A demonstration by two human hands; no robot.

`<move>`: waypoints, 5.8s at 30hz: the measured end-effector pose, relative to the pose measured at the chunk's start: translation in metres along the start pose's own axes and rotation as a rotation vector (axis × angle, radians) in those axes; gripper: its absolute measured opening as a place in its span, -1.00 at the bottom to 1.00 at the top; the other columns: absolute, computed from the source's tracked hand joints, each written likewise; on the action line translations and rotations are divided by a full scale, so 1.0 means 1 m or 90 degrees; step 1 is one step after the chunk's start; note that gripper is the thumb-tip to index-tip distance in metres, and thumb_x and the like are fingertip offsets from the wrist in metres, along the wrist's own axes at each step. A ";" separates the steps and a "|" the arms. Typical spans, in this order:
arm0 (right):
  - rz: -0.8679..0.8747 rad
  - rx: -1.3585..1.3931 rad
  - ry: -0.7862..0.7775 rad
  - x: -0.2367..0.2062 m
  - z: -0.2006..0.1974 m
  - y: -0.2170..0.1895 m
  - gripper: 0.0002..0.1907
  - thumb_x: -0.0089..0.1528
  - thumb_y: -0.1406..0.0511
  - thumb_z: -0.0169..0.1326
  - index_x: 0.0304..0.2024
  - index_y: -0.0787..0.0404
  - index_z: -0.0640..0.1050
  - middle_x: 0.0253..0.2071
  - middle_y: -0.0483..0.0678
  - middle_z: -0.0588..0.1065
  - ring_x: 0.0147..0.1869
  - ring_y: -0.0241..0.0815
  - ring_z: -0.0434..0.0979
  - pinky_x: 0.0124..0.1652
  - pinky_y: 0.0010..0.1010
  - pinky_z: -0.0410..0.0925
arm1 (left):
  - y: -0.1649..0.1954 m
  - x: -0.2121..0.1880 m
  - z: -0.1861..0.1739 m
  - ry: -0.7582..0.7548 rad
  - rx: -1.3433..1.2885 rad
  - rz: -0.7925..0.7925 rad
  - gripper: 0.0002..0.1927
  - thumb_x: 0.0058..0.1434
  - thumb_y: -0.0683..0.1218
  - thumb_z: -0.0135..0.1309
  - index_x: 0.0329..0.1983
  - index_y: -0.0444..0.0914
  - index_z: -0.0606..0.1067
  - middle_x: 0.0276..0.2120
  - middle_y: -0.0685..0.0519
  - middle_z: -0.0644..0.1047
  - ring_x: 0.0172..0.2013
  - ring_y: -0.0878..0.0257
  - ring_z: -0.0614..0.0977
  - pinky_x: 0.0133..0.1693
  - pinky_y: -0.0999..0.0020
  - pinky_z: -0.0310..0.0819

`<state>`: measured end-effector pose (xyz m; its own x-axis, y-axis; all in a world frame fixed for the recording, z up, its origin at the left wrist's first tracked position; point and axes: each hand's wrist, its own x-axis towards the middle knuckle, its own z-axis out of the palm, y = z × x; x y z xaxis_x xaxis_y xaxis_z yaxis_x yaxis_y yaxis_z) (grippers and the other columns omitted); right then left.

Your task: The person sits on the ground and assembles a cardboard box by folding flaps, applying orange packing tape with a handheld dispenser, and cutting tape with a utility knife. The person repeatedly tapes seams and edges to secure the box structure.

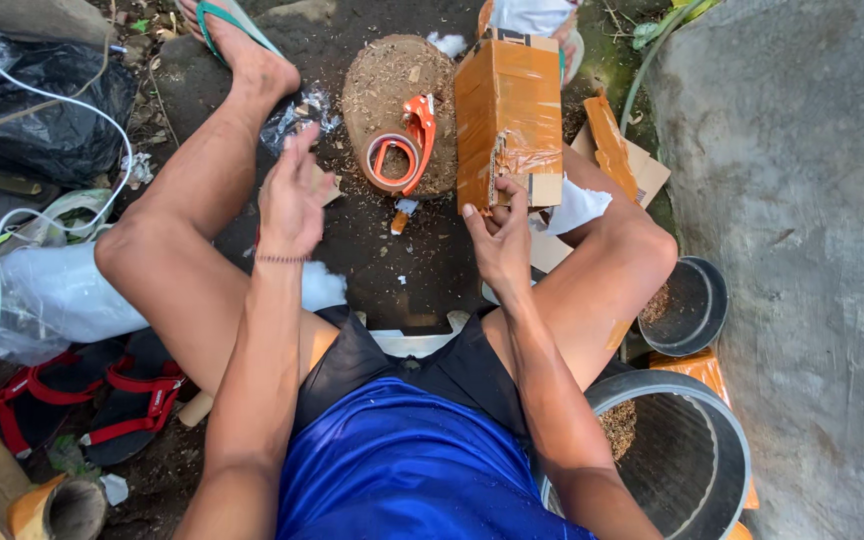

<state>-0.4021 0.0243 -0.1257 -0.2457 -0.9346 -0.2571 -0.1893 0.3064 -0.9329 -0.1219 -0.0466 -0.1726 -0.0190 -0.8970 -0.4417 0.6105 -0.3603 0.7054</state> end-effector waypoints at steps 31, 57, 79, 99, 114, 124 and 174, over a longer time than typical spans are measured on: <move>-0.035 0.289 -0.086 -0.121 0.000 -0.081 -0.81 0.30 0.43 0.22 -0.07 0.46 0.62 -0.23 0.05 0.63 -0.20 -0.25 0.66 -0.20 -0.51 0.49 | 0.004 -0.208 0.103 -0.462 0.166 0.169 0.15 0.34 0.63 -0.63 0.57 -0.38 0.11 0.64 0.01 -0.49 0.66 0.09 -0.30 0.61 -0.01 -0.37; 0.282 0.823 -0.446 -0.116 -0.009 -0.069 -0.86 0.44 0.30 0.01 -0.21 0.21 0.41 -0.36 -0.17 0.34 -0.28 -0.35 0.32 -0.36 -0.55 0.22 | 0.000 -0.204 0.103 -0.372 -0.099 0.154 -0.59 0.22 -0.09 0.36 0.14 -0.12 0.60 0.47 -0.04 0.13 0.51 0.09 0.16 0.48 0.20 0.10; 0.208 0.465 -0.371 -0.109 -0.024 -0.008 -0.78 0.37 0.28 0.09 -0.02 0.29 0.57 -0.40 -0.16 0.46 -0.39 -0.42 0.35 -0.38 -0.57 0.21 | -0.032 -0.174 0.072 -0.111 0.277 0.233 -0.88 0.27 -0.19 0.29 -0.26 -0.38 0.61 -0.35 -0.02 0.65 -0.40 0.36 0.63 -0.32 0.50 0.51; -0.014 0.396 0.109 -0.020 -0.025 0.038 -0.20 0.03 0.44 0.41 0.23 0.19 0.28 0.14 0.04 0.48 0.20 -0.17 0.49 0.20 -0.27 0.35 | -0.086 -0.151 0.060 -0.053 0.506 0.122 -0.85 0.34 -0.16 0.17 -0.18 -0.40 0.55 -0.37 -0.03 0.68 -0.38 0.35 0.70 -0.30 0.48 0.62; -0.026 0.467 0.110 0.003 -0.058 0.087 -0.51 0.19 0.51 0.28 0.17 0.33 0.50 0.06 -0.01 0.59 0.14 -0.27 0.57 0.24 -0.41 0.33 | -0.098 -0.143 0.054 -0.120 0.576 0.067 -0.85 0.29 -0.19 0.17 -0.14 -0.38 0.58 -0.31 -0.01 0.69 -0.30 0.36 0.73 -0.21 0.49 0.61; 0.019 0.444 0.069 -0.007 -0.063 0.078 -0.46 0.18 0.48 0.28 0.21 0.32 0.47 0.12 -0.02 0.57 0.20 -0.26 0.53 0.26 -0.40 0.30 | -0.113 -0.151 0.076 -0.222 0.210 0.025 -0.78 0.50 -0.13 0.07 0.00 -0.43 0.45 -0.23 -0.17 0.64 -0.26 0.20 0.69 -0.13 0.34 0.60; 0.017 0.166 -0.120 -0.096 -0.087 0.036 -0.86 0.29 0.35 0.27 -0.28 0.34 0.63 -0.46 -0.15 0.51 -0.42 -0.49 0.40 -0.41 -0.64 0.28 | -0.083 -0.175 0.119 -0.341 0.575 0.174 -0.66 0.23 -0.20 0.26 0.08 -0.33 0.56 -0.12 -0.03 0.62 -0.11 0.26 0.69 -0.03 0.39 0.62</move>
<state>-0.4681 0.1406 -0.1124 -0.0615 -0.9514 -0.3017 0.0714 0.2973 -0.9521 -0.2635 0.1097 -0.0885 -0.4484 -0.8916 -0.0630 -0.1575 0.0094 0.9875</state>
